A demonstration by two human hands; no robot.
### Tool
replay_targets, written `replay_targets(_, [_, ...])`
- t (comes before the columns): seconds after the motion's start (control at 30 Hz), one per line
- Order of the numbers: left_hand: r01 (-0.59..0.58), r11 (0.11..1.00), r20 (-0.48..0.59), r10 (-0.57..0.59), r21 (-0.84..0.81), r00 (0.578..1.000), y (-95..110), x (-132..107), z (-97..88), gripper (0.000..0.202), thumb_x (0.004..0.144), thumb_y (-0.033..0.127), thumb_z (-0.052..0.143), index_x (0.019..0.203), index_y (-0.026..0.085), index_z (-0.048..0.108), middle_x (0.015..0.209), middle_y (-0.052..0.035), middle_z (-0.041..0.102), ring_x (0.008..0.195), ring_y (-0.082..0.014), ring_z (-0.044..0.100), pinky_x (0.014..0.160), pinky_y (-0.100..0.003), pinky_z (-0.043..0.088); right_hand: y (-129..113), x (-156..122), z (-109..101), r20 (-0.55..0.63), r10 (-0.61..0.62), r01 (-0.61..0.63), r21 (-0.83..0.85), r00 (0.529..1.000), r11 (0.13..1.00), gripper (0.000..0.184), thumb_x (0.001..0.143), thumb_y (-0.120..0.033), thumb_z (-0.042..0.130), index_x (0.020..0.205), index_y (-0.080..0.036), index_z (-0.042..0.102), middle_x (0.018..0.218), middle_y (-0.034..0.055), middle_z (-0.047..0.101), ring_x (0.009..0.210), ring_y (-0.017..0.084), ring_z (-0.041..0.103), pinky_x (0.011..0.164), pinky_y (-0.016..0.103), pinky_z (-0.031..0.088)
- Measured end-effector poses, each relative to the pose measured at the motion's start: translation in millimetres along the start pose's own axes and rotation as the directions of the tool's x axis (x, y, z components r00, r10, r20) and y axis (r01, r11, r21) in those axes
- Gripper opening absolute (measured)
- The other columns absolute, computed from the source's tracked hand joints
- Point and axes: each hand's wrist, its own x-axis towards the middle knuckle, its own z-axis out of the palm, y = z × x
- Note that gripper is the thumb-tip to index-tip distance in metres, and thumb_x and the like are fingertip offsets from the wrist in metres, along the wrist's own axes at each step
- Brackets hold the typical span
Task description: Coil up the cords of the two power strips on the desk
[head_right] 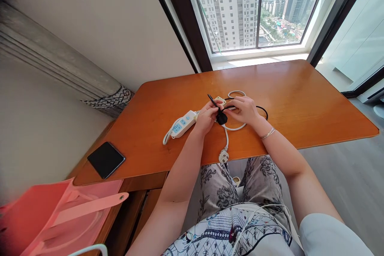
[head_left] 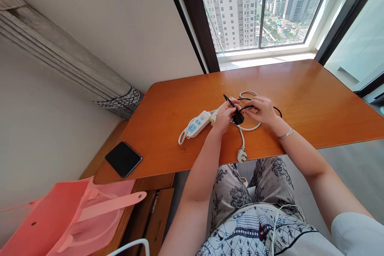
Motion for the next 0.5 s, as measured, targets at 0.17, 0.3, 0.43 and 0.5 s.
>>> replay_targets(0.17, [0.103, 0.993, 0.244, -0.112, 0.049, 0.963, 2.3, -9.1, 2.4, 0.023, 0.077, 0.032, 0.066, 0.095, 0.017, 0.061, 0.054, 0.0073, 0.046, 0.049, -0.0107, 0.049, 0.057, -0.026, 0.044, 1.9, 0.7, -0.6, 0.010, 0.088, -0.088, 0.053, 0.996, 0.995, 0.047, 0.089, -0.065, 0.067, 0.106, -0.022, 0.075, 0.082, 0.0068, 0.071, 0.070, 0.019, 0.063, 0.070, 0.033, 0.052])
replay_targets(0.3, [0.148, 0.988, 0.362, -0.155, 0.046, 0.919, 4.6, -15.3, 0.7, 0.033, 0.076, 0.036, 0.076, 0.097, 0.017, 0.059, 0.050, 0.0120, 0.035, 0.042, -0.0069, 0.037, 0.053, -0.024, 0.038, -1.0, 3.3, -1.8, 0.019, 0.112, -0.114, 0.164, 0.993, 0.980, 0.059, 0.083, -0.069, 0.071, 0.119, -0.022, 0.072, 0.108, 0.0124, 0.073, 0.095, 0.025, 0.069, 0.083, 0.038, 0.057])
replay_targets(0.43, [0.130, 0.987, 0.375, -0.157, 0.095, 0.914, 7.8, -16.7, 0.8, 0.039, 0.075, 0.048, 0.082, 0.082, 0.019, 0.057, 0.046, 0.0125, 0.034, 0.040, -0.0062, 0.036, 0.056, -0.025, 0.043, -0.5, 7.1, -7.4, 0.165, 0.089, -0.135, 0.293, 0.982, 0.947, 0.050, 0.084, -0.061, 0.074, 0.117, -0.023, 0.074, 0.119, 0.0125, 0.074, 0.117, 0.030, 0.067, 0.104, 0.050, 0.052])
replay_targets(0.5, [0.138, 0.986, 0.356, -0.161, 0.089, 0.920, 8.2, -16.2, 2.1, 0.042, 0.077, 0.053, 0.080, 0.077, 0.019, 0.056, 0.044, 0.0122, 0.034, 0.038, -0.0062, 0.035, 0.056, -0.025, 0.045, 1.4, 8.2, -10.9, 0.247, 0.119, -0.208, 0.372, 0.962, 0.905, 0.048, 0.084, -0.057, 0.076, 0.117, -0.022, 0.075, 0.115, 0.0115, 0.076, 0.111, 0.029, 0.069, 0.101, 0.049, 0.054])
